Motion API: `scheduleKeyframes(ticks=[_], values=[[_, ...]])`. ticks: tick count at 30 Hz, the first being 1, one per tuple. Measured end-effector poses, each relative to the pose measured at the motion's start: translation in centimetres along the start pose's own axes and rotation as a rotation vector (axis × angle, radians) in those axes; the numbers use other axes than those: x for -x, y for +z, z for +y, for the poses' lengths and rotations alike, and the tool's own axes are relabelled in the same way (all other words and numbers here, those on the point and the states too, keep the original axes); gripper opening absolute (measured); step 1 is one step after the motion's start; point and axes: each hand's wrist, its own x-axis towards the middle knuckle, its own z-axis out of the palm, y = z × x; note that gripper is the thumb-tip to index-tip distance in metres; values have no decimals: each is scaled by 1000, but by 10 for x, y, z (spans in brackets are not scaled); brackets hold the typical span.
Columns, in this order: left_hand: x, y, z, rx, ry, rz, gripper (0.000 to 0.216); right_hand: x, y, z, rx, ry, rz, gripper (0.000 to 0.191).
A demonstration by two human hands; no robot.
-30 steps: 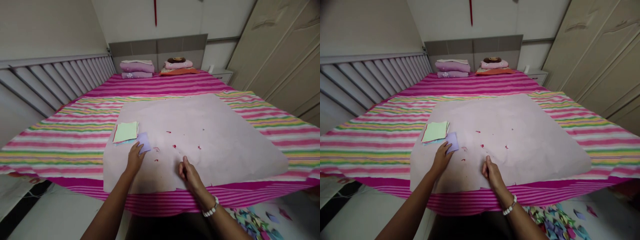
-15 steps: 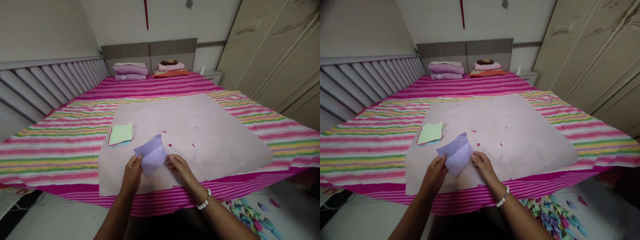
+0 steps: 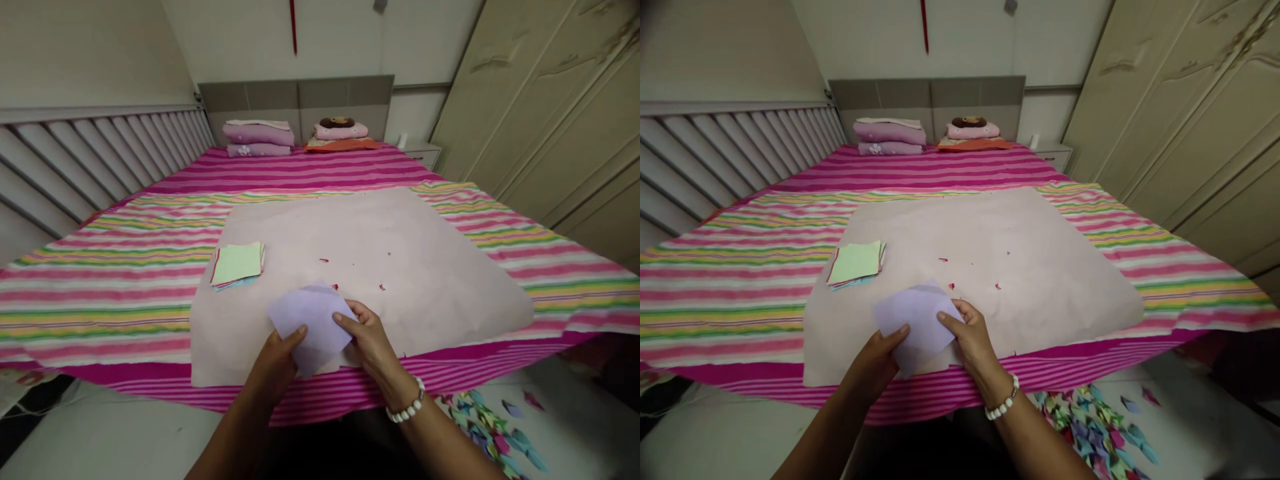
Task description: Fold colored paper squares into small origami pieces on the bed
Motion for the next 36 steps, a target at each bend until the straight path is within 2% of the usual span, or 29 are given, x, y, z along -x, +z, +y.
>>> scheduleKeyframes(ticks=[4, 10, 12, 16, 19, 22, 27, 30, 34, 36], values=[[0, -1, 4, -18, 27, 82, 48, 4, -11, -3, 132, -49, -33, 36], [5, -1, 24, -81, 94, 117, 48, 6, -25, -21, 247, -265, -8, 42], [6, 0, 24, -117, 79, 105, 48, 7, -23, -24, 230, -208, -53, 42], [9, -2, 20, -208, -13, 38, 46, 11, -14, -24, 125, 59, -136, 45], [10, -6, 20, -319, 13, -29, 38, 14, -6, -24, 54, 146, -215, 39], [11, -8, 24, -400, 53, -23, 37, 14, -3, -25, 38, 143, -212, 27], [11, -5, 31, -475, 164, 68, 39, 9, -5, -25, 117, 49, -92, 19], [12, -5, 31, -459, 186, 24, 44, 10, -8, -26, 113, -41, -77, 12], [12, -11, 29, -476, 235, -29, 13, 14, -12, -31, 122, -90, -136, 6], [12, -12, 30, -542, 294, -16, 12, 15, -14, -34, 122, -78, -197, 8]])
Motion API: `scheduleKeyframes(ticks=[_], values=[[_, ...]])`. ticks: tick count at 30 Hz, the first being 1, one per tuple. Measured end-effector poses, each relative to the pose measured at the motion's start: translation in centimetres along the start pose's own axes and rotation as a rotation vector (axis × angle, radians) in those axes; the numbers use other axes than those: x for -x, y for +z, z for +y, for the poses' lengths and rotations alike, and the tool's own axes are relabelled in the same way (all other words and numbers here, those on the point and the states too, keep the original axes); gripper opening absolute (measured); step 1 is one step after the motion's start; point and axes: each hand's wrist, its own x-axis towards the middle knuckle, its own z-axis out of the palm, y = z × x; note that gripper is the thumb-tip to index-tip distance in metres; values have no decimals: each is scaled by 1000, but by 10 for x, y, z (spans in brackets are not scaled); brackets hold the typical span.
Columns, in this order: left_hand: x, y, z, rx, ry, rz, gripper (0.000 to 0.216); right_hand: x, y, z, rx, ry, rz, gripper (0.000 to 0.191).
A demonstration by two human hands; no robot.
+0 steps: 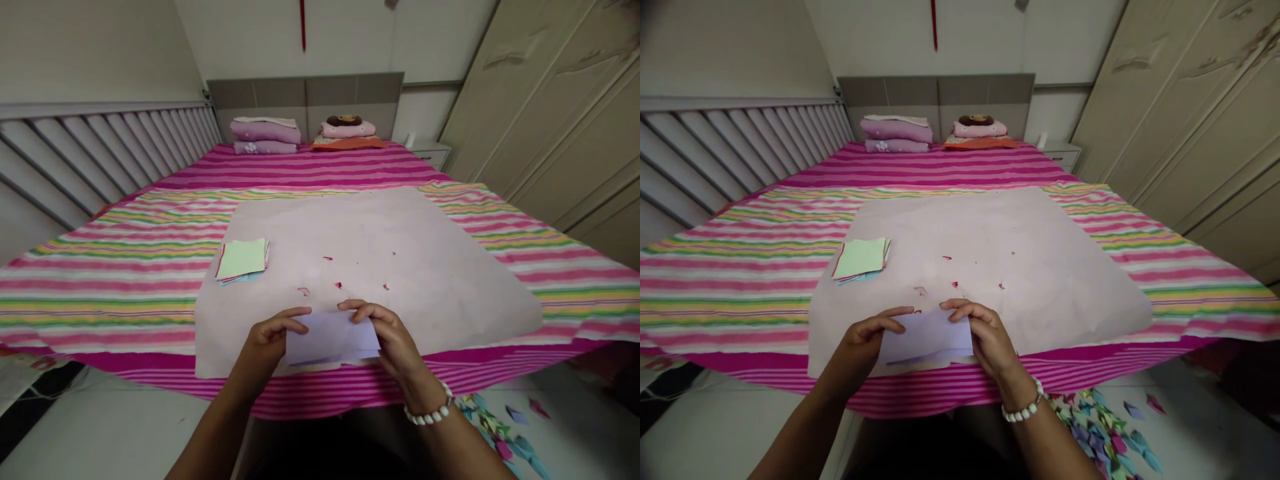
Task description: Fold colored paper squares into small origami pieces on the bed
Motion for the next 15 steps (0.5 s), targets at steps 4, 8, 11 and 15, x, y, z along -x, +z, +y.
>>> scheduleKeyframes(ticks=[4, 8, 11, 15], values=[[4, 0, 5, -186, 163, 84, 23, -1, -1, 0, -105, 71, -35, 28], [4, 2, 11, -137, 170, 52, 19, -3, -1, 7, -7, 172, -3, 29], [-6, 2, 15, 160, 12, 70, 38, -4, 1, 12, 75, 204, -85, 18], [-22, 2, 13, 477, -103, 76, 58, -6, 11, 17, -4, 203, -7, 22]])
